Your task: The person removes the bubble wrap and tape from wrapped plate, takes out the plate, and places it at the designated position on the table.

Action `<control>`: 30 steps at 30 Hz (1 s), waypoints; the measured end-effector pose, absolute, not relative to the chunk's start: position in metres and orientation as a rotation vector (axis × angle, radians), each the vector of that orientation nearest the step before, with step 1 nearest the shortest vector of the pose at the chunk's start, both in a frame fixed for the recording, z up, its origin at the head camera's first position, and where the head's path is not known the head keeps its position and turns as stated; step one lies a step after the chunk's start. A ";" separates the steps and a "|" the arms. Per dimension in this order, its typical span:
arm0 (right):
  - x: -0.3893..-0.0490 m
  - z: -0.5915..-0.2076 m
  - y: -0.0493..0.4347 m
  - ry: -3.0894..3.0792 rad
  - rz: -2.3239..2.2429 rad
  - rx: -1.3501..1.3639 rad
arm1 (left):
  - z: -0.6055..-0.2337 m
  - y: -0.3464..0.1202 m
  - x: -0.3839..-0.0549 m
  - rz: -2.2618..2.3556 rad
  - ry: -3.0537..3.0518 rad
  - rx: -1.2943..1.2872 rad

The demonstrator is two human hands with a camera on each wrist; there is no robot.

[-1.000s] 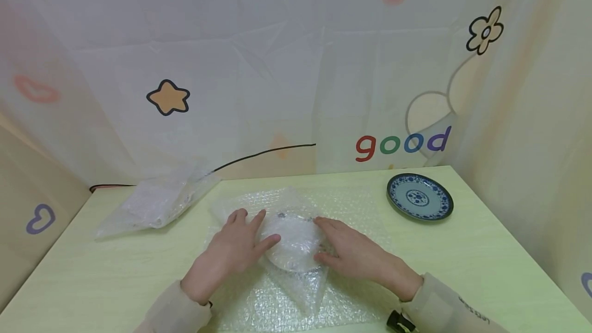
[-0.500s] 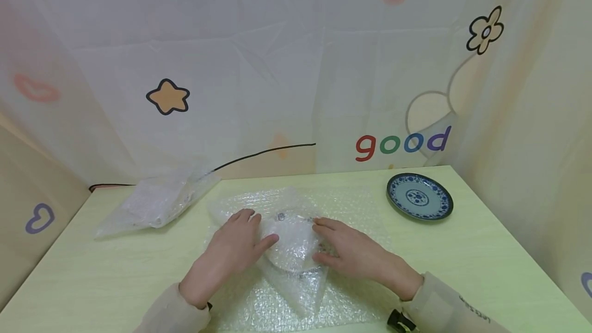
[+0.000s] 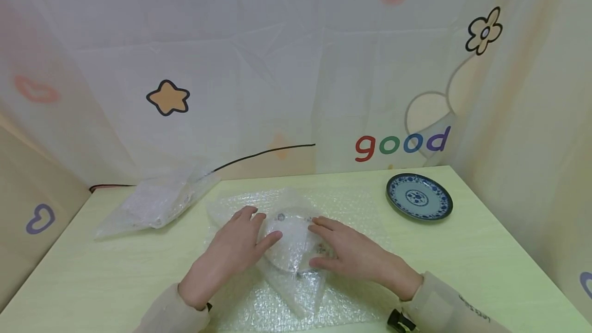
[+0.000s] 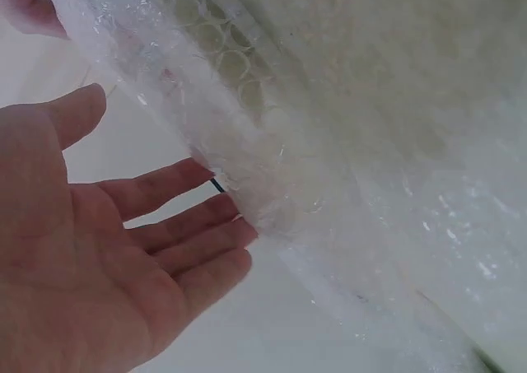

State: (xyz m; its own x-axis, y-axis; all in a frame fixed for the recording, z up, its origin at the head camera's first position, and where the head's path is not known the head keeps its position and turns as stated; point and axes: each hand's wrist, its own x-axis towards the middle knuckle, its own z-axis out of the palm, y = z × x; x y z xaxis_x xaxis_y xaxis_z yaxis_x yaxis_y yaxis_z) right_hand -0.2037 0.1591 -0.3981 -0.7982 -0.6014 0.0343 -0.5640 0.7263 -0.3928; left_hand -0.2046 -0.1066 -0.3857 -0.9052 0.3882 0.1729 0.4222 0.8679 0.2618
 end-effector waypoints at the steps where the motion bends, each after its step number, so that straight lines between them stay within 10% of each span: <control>1: -0.204 -0.398 0.159 2.822 -0.607 -0.967 | -0.386 -0.106 -0.205 -0.464 -2.919 -0.640; 30: -0.202 -0.396 0.157 2.749 -0.541 -0.967 | -0.384 -0.109 -0.199 -0.410 -2.956 -0.633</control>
State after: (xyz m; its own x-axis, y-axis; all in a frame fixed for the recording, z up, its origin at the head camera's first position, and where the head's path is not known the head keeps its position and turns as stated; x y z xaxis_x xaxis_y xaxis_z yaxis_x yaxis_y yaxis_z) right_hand -0.2023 0.1565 -0.3962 -0.7731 -0.6327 -0.0451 -0.5684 0.7225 -0.3936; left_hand -0.1988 -0.1094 -0.3837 -0.9100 0.3890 0.1433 0.4133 0.8780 0.2414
